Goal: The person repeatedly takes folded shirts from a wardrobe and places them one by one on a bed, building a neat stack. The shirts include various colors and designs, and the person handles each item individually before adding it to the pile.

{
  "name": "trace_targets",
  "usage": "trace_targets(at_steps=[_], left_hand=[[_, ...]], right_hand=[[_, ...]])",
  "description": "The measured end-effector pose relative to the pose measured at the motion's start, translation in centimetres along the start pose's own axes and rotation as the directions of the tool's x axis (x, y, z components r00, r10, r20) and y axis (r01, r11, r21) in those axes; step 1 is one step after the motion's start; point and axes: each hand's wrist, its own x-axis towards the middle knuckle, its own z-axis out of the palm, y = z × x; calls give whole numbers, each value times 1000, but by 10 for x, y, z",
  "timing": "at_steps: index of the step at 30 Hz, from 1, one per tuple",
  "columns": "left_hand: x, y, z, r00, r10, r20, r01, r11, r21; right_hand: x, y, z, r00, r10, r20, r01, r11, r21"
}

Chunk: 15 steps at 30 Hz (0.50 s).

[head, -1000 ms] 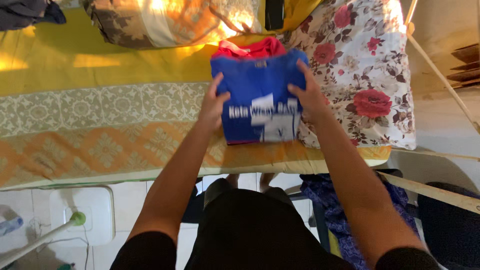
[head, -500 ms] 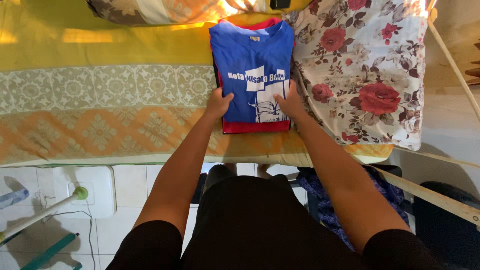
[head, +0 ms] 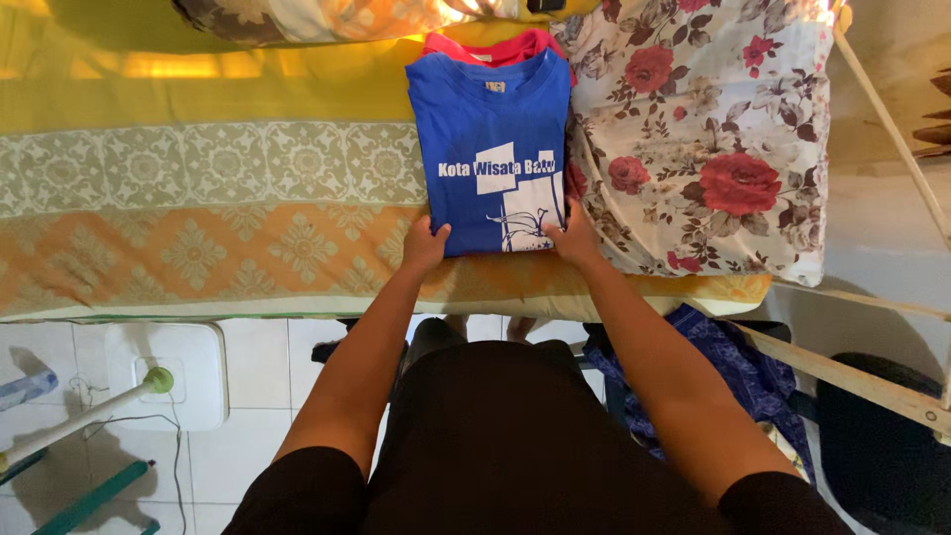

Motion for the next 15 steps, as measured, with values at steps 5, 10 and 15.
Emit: trace_targets(at_steps=[5,10,15], left_hand=[[-9,1,1,990,75,-119,-80,996,-38],[-14,18,-3,988,81,-134,-85,996,-30],[-51,28,-17,888,286,-360,-292,956,38]], right_hand=[[-8,-18,-8,999,46,10,-47,993,106],[-29,-35,-14,996,5,-91,-14,995,-101],[-56,-44,-19,966,248,76,-248,969,-19]])
